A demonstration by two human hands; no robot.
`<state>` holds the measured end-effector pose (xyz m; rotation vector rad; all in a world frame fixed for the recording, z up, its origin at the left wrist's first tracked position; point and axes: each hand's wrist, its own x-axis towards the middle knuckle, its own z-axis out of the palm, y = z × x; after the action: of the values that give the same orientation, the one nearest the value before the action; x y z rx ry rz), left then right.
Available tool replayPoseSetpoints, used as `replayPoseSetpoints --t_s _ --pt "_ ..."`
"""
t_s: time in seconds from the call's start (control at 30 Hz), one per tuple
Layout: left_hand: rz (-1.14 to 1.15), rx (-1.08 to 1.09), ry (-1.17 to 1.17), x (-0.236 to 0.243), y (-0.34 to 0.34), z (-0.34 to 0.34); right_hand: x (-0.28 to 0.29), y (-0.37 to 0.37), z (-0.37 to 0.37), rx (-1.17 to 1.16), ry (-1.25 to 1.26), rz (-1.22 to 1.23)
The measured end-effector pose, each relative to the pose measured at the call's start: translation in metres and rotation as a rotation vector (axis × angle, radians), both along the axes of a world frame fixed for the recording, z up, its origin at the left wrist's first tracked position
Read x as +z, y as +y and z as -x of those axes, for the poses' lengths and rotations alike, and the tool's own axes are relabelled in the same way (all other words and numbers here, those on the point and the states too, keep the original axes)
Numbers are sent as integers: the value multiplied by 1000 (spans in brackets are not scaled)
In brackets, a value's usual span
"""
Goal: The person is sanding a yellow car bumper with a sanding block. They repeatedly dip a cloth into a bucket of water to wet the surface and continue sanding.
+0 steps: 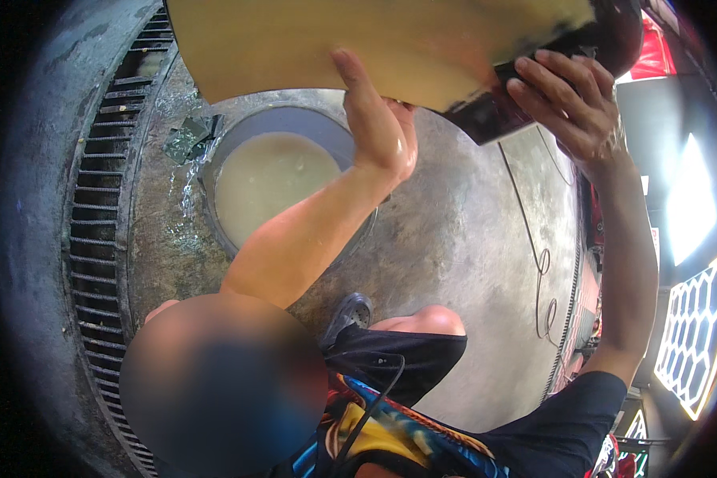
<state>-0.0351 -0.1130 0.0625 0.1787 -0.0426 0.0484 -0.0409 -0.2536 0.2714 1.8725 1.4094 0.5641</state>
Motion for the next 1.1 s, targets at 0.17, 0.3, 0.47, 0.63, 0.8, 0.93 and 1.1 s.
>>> replayPoseSetpoints --t_s 0.17,0.3,0.47,0.63,0.8,0.93,1.1 --pt "-2 9 7 2 2 0 -16 25 -15 140 47 -100" --pt "17 12 -19 2 6 -1 -17 22 -13 142 31 -89" --pt "-14 16 16 6 3 4 -6 5 0 12 19 -4" --pt "25 6 8 9 5 6 -22 46 -15 146 35 -86" --pt "12 2 -19 7 6 5 -8 7 5 -19 6 -18" --pt "-27 56 23 7 4 3 -7 14 -1 31 60 -49" --pt "2 21 -10 1 6 1 -14 39 -6 57 62 -90"
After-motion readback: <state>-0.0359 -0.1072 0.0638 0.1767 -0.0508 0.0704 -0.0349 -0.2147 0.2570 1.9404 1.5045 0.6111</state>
